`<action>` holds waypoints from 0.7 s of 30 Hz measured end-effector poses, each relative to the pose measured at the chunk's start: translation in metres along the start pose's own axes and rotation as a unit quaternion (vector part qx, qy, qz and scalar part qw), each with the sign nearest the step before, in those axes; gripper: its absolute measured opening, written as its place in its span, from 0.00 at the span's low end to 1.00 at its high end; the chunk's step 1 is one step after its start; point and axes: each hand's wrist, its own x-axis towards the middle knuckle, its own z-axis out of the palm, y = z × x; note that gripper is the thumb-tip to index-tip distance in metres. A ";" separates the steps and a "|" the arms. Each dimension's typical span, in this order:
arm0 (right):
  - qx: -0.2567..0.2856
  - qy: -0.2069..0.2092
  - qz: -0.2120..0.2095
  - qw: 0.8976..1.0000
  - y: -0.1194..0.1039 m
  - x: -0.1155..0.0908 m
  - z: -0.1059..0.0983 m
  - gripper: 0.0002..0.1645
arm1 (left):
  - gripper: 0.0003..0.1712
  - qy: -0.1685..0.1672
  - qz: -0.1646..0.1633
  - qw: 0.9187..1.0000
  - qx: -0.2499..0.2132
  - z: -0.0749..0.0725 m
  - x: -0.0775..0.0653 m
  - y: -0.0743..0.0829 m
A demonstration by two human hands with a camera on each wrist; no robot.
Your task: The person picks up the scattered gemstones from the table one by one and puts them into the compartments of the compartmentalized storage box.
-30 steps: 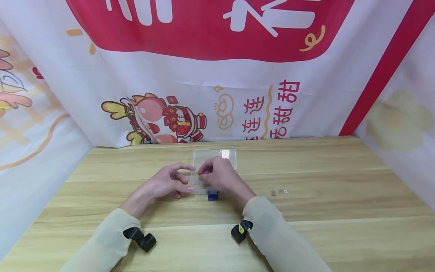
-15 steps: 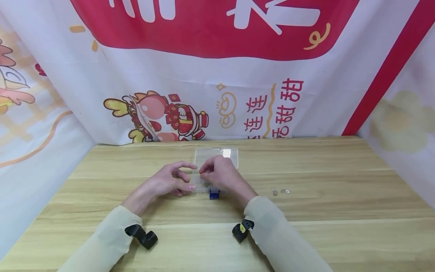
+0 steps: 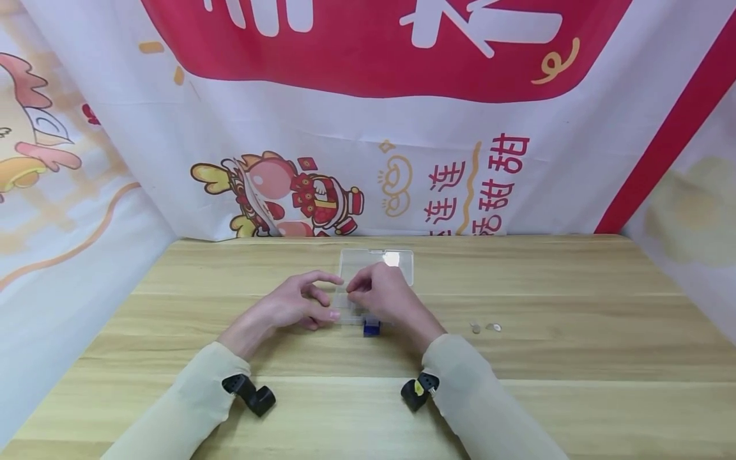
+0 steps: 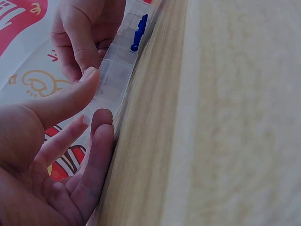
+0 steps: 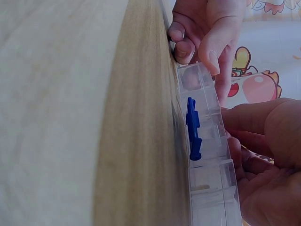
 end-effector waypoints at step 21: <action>-0.015 0.002 -0.024 1.000 0.000 -0.001 -0.001 0.05 | 0.34 0.002 0.004 1.000 -0.001 0.001 0.001 0.000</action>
